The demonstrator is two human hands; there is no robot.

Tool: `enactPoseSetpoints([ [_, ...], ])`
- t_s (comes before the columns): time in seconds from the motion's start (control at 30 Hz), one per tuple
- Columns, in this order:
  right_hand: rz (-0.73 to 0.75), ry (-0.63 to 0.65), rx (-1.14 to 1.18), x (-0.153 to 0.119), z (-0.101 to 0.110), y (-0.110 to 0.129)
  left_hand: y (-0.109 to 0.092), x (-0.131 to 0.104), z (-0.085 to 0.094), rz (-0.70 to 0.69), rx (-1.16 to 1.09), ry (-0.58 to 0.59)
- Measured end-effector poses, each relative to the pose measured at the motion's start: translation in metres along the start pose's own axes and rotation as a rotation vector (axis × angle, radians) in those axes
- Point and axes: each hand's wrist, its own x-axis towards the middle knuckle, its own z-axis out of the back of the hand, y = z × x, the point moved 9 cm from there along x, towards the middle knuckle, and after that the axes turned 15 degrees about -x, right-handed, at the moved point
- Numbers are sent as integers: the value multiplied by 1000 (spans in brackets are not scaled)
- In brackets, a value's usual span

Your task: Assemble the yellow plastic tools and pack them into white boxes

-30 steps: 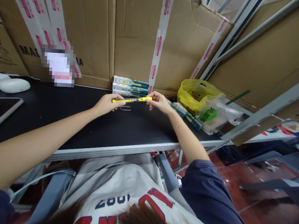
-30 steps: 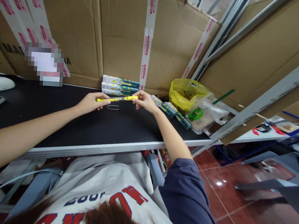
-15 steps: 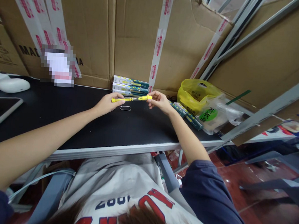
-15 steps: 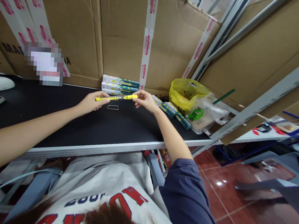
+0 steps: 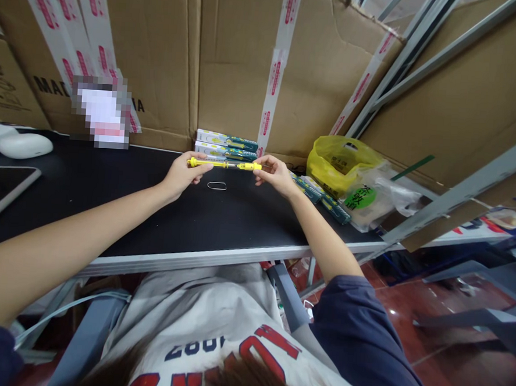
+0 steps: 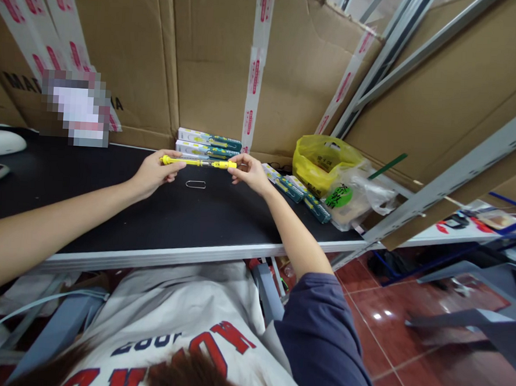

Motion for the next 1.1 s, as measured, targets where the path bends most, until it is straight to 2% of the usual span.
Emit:
enactPoseSetpoints([
  [0.23,19,-57,-30,1,3,0,9,-4,-9,98,-112,57],
  [0.4,32,-84,-61,2,2,1,10,-4,-7,115,-60,60],
  [0.6,50,-66,-50,1,-2,4,8,-5,-3,95,71,9],
  [1.1,113,8,-52,0,-10,9,9,-6,-4,103,75,21],
])
